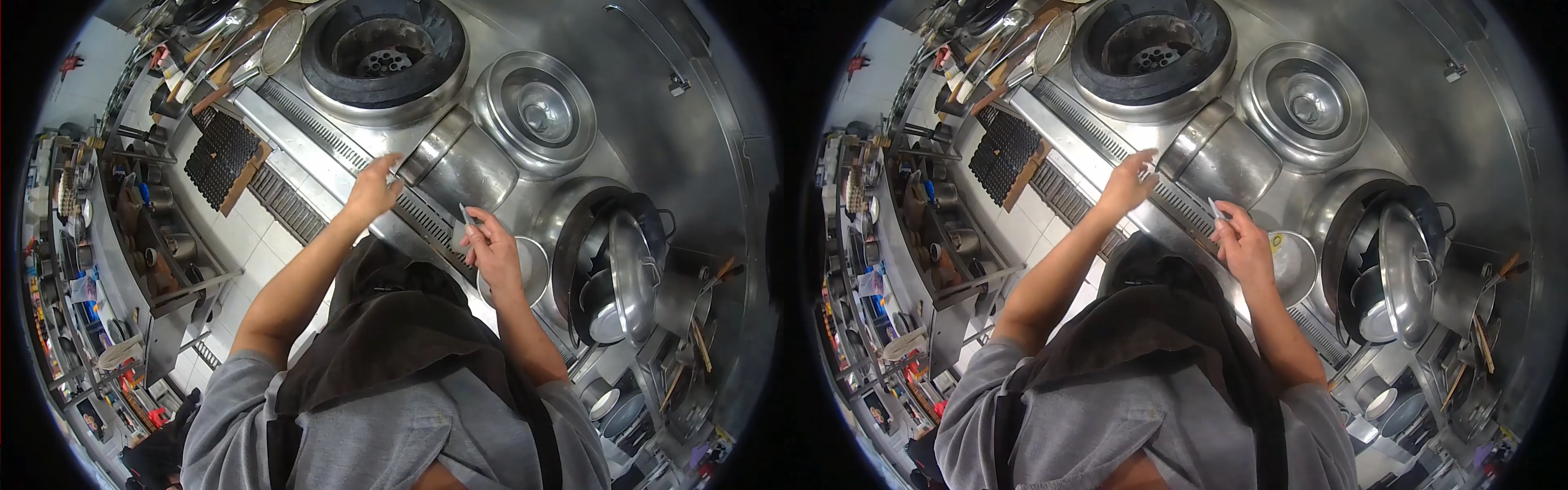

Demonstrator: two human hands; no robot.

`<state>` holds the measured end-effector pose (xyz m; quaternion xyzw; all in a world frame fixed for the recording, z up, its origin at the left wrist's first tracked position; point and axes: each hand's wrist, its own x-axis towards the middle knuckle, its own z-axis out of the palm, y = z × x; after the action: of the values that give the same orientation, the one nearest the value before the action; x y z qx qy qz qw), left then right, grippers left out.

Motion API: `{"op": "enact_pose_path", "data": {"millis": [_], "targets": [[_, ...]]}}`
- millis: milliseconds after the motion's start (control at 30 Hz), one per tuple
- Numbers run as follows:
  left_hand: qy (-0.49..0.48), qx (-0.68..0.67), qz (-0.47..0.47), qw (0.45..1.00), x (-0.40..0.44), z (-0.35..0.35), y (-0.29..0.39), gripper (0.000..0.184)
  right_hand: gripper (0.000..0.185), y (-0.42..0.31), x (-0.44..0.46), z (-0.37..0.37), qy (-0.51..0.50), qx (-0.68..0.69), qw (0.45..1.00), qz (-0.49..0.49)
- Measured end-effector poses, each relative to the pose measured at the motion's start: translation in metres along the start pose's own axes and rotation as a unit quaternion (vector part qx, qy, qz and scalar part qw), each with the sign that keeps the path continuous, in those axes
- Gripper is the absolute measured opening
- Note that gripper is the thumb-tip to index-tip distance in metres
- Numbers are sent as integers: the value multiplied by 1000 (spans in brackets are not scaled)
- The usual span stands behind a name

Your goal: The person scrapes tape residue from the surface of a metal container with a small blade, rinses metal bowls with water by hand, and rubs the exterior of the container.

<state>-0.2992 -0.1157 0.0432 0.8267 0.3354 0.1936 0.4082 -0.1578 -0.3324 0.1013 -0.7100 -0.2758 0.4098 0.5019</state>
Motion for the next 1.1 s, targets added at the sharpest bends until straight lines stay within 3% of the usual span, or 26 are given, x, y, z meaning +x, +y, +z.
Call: {"op": "enact_pose_path", "data": {"millis": [67,167,300,367,400,567,633,767,1100], "targets": [[58,29,-25,998,21,7,-18,35,31,1,6,-5,26,-11,1000,10],[65,9,3,998,59,19,-15,40,30,9,24,-10,45,-45,998,-10],[0,-47,-11,999,96,44,-4,37,33,18,60,-15,50,-77,995,-33],[-7,97,-3,995,103,61,-9,32,33,0,76,-16,56,-122,991,-7],[54,91,35,994,101,70,-13,34,33,-8,85,-17,63,-161,985,15],[71,65,59,994,93,71,-25,33,31,-11,129,-24,54,-256,965,9],[62,61,62,994,94,69,-28,32,29,-3,148,-26,46,-328,940,-82],[64,54,71,994,103,73,-31,33,27,0,170,-28,48,-341,933,-100],[79,100,87,988,131,80,-16,35,27,-19,184,-38,60,-373,925,-42]]}}
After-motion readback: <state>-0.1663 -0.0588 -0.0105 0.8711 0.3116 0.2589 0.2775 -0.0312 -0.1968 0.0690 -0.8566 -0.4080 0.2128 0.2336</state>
